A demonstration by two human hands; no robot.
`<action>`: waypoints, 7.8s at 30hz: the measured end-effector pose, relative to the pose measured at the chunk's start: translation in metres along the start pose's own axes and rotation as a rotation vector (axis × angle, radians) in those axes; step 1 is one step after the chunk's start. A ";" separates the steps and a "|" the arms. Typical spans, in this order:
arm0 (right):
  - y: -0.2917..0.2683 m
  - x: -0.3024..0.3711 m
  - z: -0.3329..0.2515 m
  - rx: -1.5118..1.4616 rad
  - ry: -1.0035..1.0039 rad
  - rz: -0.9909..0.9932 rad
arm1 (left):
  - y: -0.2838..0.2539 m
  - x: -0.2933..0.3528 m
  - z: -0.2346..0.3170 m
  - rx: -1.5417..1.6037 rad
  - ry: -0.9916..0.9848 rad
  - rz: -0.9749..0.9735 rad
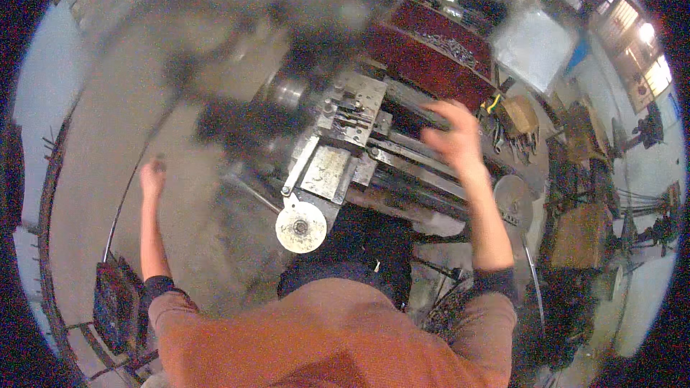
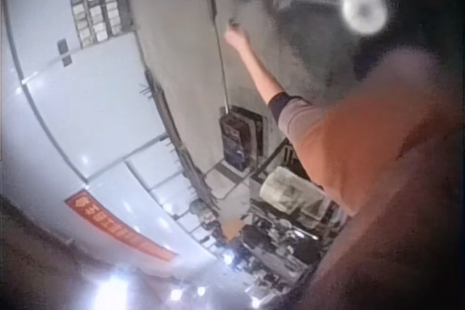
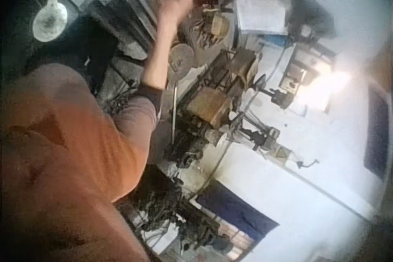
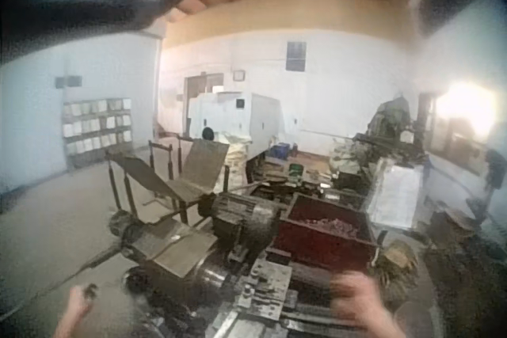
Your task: The person operates a metal lathe, repeatedly inserting a small metal rod into the chuck, turning the machine on, and using a cutting tool to machine the rod. After each cut, the person removes the rod and places it into a container, then repeats the process with a new rod.
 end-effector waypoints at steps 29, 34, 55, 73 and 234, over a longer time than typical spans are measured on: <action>0.205 -0.081 -0.119 0.386 -0.112 -0.452 | -0.054 0.124 0.035 -0.289 -0.555 -0.061; 0.168 -0.071 -0.119 0.396 -0.077 -0.303 | -0.045 0.119 0.022 -0.188 -0.351 -0.148; -0.001 -0.001 0.073 0.147 -0.091 0.250 | -0.001 0.054 -0.015 0.670 -0.156 -0.174; -0.138 0.505 0.285 0.550 1.403 0.244 | 0.011 0.038 0.027 1.207 -0.367 -0.264; -0.216 0.434 0.352 0.893 1.304 0.072 | 0.127 0.006 0.055 1.179 -0.744 0.346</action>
Point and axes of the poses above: each hand's wrist, its own x-axis away from the middle knuckle, its own y-axis out of the palm, z = x × y, the point moved 5 cm from there along -x, towards the middle knuckle, and after that the axes turned 14 degrees about y, right-handed, at the moved point
